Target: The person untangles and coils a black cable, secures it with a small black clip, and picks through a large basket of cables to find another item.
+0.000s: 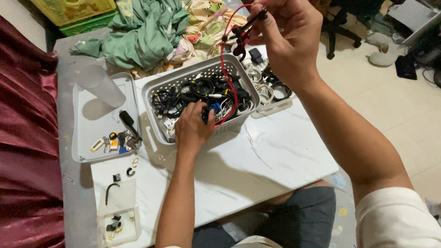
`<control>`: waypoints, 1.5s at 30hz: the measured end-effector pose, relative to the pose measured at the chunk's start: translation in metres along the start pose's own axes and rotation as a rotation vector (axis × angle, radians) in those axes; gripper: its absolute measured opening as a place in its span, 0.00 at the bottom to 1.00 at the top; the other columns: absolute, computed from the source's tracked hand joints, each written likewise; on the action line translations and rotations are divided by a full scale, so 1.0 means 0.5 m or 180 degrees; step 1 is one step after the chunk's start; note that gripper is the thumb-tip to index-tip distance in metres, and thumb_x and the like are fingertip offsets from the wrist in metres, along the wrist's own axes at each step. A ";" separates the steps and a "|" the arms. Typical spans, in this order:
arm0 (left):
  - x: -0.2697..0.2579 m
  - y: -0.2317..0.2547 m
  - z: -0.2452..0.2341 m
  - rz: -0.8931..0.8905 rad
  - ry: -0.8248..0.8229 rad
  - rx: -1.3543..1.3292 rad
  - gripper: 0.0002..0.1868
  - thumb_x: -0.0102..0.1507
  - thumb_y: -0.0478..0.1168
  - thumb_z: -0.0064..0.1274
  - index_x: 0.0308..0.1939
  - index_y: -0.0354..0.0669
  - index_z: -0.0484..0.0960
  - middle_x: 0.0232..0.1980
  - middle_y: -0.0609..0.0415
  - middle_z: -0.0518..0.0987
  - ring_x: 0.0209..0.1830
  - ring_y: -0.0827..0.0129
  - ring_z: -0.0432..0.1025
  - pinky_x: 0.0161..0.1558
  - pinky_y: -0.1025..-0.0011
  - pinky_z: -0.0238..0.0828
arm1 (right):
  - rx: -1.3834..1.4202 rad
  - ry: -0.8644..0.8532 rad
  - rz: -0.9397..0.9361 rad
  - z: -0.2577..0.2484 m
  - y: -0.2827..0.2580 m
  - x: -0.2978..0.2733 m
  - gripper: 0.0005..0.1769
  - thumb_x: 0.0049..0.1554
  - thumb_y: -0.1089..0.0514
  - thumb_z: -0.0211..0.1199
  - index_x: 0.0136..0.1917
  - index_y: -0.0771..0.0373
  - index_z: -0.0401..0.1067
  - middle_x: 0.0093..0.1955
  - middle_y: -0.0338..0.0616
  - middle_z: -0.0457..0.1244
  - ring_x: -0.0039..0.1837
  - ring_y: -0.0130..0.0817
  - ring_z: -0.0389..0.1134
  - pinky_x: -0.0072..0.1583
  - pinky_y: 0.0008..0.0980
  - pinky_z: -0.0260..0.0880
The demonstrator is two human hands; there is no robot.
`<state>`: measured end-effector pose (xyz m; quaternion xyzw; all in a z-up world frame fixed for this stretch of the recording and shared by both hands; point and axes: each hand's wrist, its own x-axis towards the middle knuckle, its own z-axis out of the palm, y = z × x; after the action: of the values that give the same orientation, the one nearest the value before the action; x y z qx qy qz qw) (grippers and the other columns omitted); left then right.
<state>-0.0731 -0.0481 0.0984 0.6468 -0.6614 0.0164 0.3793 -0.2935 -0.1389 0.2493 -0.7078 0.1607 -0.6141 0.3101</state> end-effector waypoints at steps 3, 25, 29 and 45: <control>-0.014 -0.010 0.008 0.0177 0.0277 -0.0272 0.12 0.66 0.43 0.57 0.48 0.40 0.84 0.46 0.49 0.82 0.47 0.56 0.77 0.49 0.60 0.75 | -0.0214 -0.0214 -0.0058 0.010 -0.051 -0.018 0.02 0.75 0.67 0.61 0.59 0.69 0.71 0.54 0.42 0.70 0.48 0.20 0.72 0.47 0.21 0.77; -0.220 0.085 -0.147 -0.1240 -0.0308 -0.3084 0.09 0.69 0.38 0.54 0.47 0.36 0.84 0.28 0.59 0.76 0.18 0.81 0.64 0.20 0.76 0.62 | 0.0704 -0.2333 0.1438 -0.084 -0.112 -0.336 0.07 0.61 0.70 0.62 0.54 0.67 0.75 0.59 0.45 0.66 0.54 0.27 0.69 0.57 0.29 0.73; -0.220 0.170 -0.235 0.0100 -0.0230 -0.1831 0.06 0.69 0.36 0.58 0.48 0.38 0.86 0.33 0.54 0.78 0.27 0.75 0.68 0.29 0.73 0.63 | 0.0383 -0.2647 0.1647 -0.043 -0.173 -0.380 0.31 0.54 0.67 0.66 0.69 0.62 0.62 0.57 0.42 0.66 0.51 0.26 0.70 0.59 0.31 0.71; -0.276 0.209 -0.373 0.1420 -0.0225 0.0233 0.07 0.64 0.44 0.65 0.39 0.45 0.87 0.30 0.54 0.76 0.26 0.57 0.74 0.28 0.62 0.68 | 0.0908 -0.1965 0.2348 0.006 -0.171 -0.533 0.16 0.70 0.54 0.47 0.61 0.64 0.71 0.32 0.31 0.57 0.35 0.19 0.57 0.40 0.23 0.61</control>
<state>-0.0912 0.1808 0.2082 0.4981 -0.7999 0.1012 0.3191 -0.3554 0.0884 0.0983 -0.7031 0.2155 -0.2413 0.6333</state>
